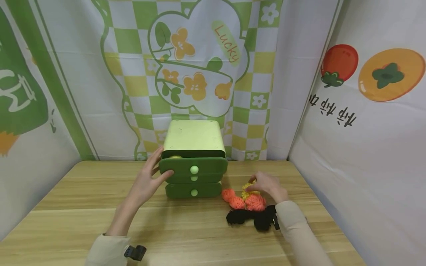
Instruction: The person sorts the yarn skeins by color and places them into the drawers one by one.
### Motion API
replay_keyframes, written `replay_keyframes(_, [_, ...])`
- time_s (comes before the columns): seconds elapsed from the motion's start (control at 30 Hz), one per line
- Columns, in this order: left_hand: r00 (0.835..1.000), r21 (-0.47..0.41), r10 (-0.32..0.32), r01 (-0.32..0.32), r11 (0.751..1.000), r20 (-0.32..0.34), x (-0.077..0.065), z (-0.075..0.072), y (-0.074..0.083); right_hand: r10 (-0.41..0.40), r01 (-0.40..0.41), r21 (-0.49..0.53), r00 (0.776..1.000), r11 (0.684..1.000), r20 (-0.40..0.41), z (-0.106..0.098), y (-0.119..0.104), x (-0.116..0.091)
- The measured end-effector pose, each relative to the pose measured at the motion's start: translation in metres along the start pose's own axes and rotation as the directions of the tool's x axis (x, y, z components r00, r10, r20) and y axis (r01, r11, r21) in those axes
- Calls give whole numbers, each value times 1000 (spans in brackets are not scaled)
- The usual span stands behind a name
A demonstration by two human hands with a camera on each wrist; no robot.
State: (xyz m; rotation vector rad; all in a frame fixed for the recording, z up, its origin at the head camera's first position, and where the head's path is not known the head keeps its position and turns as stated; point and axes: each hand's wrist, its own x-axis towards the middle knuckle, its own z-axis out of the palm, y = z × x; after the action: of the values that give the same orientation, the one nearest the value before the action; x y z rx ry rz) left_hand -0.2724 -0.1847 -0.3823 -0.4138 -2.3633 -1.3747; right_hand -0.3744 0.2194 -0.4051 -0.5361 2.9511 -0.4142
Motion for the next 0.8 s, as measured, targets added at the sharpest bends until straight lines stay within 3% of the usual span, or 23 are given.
replay_keyframes(0.43, [1000,-5,7,-7,1000,-4,0,0,1,-40,40,10,998,999,-40,6,0,-1])
replay_keyframes(0.8, [1000,3,-5,5,1000,0,-1,-1,1,-55,49,-67,994,997,-95,11,1,-1])
